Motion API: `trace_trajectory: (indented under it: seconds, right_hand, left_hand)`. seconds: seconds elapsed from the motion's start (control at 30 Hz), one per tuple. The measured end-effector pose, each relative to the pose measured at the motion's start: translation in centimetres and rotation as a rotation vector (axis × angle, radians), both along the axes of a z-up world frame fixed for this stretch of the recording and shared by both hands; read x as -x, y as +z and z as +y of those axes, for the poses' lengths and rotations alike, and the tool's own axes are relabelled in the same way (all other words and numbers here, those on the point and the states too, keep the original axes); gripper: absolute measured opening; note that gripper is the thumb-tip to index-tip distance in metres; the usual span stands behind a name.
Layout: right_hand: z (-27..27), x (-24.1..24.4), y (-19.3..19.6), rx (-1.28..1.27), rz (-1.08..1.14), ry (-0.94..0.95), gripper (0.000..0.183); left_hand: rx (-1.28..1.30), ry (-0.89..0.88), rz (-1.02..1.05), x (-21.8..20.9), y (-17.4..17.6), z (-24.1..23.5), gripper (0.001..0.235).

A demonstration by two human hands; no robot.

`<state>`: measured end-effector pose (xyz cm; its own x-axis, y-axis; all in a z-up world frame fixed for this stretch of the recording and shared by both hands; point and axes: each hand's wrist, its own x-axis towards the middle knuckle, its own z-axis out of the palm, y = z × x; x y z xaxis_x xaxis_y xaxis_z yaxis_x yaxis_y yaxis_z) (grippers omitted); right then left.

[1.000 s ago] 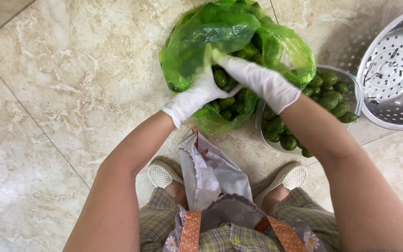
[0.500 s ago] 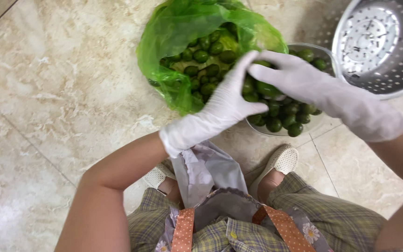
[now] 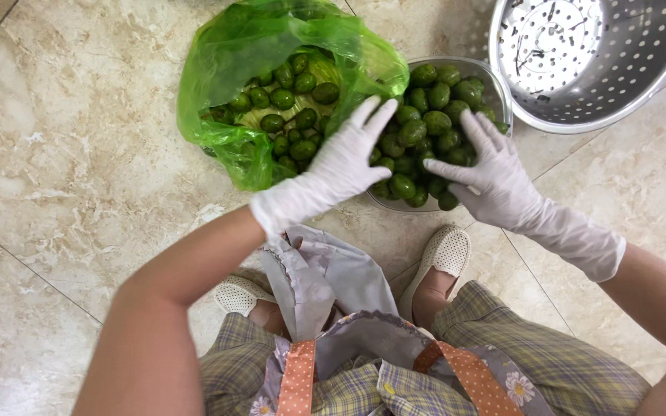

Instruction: The person transfers green olives from a green plastic bag into a clear plastic bowl and a metal colander. They wear white gloves and handle the olives by hand, occasionally picking up stray olives from the floor and placing them into the containers.

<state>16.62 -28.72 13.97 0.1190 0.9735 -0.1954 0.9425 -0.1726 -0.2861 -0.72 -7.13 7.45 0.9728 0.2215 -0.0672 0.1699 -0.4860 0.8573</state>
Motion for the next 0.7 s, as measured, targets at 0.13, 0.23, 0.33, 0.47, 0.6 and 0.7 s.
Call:
trace_trajectory:
  seconds: [0.13,0.23,0.33,0.47,0.6,0.7]
  right_hand:
    - [0.6,-0.4,1.5,-0.265,0.256,-0.144,0.054]
    - [3.2,1.3,2.0,-0.284,0.398,-0.168,0.044]
    - [7.9,3.8,0.4,-0.202,0.425,0.072,0.04]
    - [15.5,7.1,-5.3,-0.146,0.401,0.306,0.044]
    - [21.1,7.1,-9.0,0.216,0.089,0.269,0.051]
    - [24.0,4.9,-7.9,0.624,-0.1,0.151,0.082]
  left_hand:
    - [-0.095,0.002,0.296,2.8,-0.4,2.8,0.045]
    - [-0.212,0.088,0.128,6.0,-2.0,5.4,0.03]
    - [-0.295,-0.208,0.351,9.3,-4.1,7.3,0.076]
    - [-0.625,-0.389,0.419,14.7,-6.2,8.3,0.1]
    - [-0.651,-0.49,0.642,16.2,-4.5,9.7,0.035]
    - [-0.637,-0.336,0.54,15.2,0.7,12.0,0.018]
